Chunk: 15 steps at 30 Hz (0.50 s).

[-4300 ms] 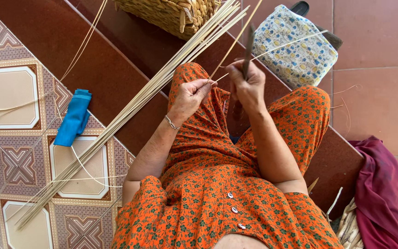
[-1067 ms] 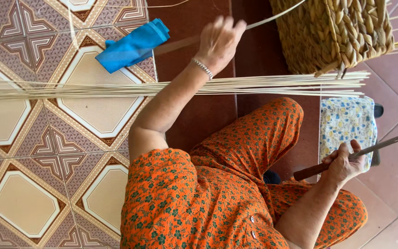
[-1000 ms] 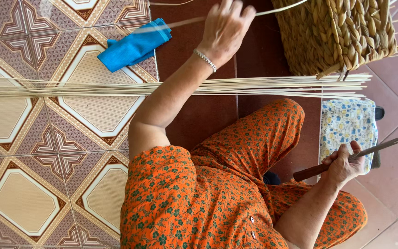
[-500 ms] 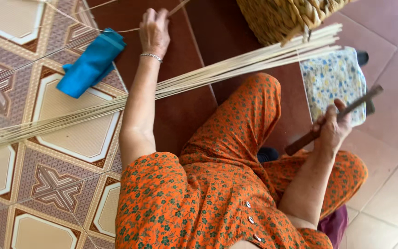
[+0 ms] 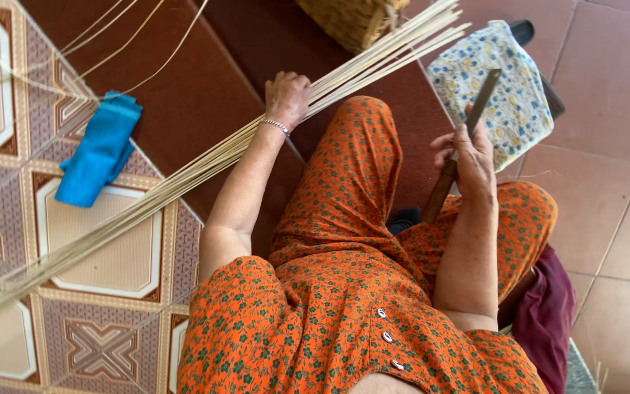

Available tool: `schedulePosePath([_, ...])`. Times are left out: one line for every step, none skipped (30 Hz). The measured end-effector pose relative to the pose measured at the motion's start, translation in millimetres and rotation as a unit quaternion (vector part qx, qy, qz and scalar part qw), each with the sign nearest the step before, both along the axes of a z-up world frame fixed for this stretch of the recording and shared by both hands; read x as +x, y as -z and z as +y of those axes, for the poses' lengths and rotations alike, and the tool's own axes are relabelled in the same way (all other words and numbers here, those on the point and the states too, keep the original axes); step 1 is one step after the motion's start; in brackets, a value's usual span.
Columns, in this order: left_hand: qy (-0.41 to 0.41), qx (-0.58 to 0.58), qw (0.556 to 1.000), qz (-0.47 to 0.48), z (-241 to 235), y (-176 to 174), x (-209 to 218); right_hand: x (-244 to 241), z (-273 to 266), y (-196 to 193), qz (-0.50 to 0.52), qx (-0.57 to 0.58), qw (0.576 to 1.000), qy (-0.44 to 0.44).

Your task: The person sits on the floor and uses a knife to shave thin strips from bamboo sticks. They hold each stick with one hand and draw the knife along its length to remove the outer layer, repeating the process for multiple sticks.

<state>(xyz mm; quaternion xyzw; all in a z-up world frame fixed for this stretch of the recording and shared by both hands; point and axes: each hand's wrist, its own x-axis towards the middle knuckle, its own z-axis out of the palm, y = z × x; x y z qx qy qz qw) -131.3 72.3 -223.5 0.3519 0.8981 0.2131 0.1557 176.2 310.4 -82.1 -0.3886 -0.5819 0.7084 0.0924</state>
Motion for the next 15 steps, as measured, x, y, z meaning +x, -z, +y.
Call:
schedulePosePath([-0.010, 0.027, 0.999, 0.014, 1, 4, -1, -1, -1, -3, 0.000, 0.000, 1.000, -0.004])
schedulePosePath([-0.021, 0.054, 0.998, 0.029, -1, 7, 0, -2, -2, -6, -0.002, 0.011, 1.000, -0.004])
schedulePosePath([-0.032, 0.081, 0.995, 0.044, -1, 8, -1, -3, -3, -10, -0.004, 0.022, 1.000, -0.005])
schedulePosePath([-0.027, 0.110, 0.992, 0.051, -3, 6, -3, -4, -4, -13, -0.005, 0.031, 0.999, -0.006])
schedulePosePath([-0.022, 0.139, 0.988, 0.058, -6, 2, 0, -5, -6, -17, -0.004, 0.035, 0.999, -0.001])
schedulePosePath([-0.018, 0.168, 0.984, 0.065, -5, -6, 1, -6, -8, -21, -0.003, 0.039, 0.999, 0.003])
schedulePosePath([-0.018, 0.186, 0.981, 0.047, -6, -16, 4, -6, -9, -25, -0.001, 0.044, 0.999, 0.007])
schedulePosePath([-0.020, 0.204, 0.978, 0.028, -13, -29, 11, -6, -10, -30, 0.023, 0.043, 0.999, 0.017])
schedulePosePath([-0.022, 0.221, 0.975, 0.008, -19, -45, 19, -5, -11, -35, 0.048, 0.043, 0.998, 0.027])
schedulePosePath([-0.017, 0.229, 0.973, 0.004, -23, -63, 27, -4, -11, -40, 0.072, 0.044, 0.996, 0.036])
schedulePosePath([-0.012, 0.236, 0.972, 0.000, -25, -82, 34, -3, -10, -46, 0.100, 0.037, 0.993, 0.042])
schedulePosePath([-0.006, 0.243, 0.970, -0.006, -28, -101, 43, 0, -8, -52, 0.127, 0.031, 0.990, 0.048])
schedulePosePath([-0.008, 0.245, 0.970, -0.003, -31, -120, 53, 5, -7, -57, 0.154, 0.025, 0.986, 0.055])
schedulePosePath([-0.009, 0.246, 0.969, 0.000, -34, -139, 61, 9, -6, -62, 0.186, 0.014, 0.980, 0.062])
schedulePosePath([-0.010, 0.248, 0.969, 0.003, -37, -157, 71, 13, -4, -66, 0.219, 0.004, 0.973, 0.069])
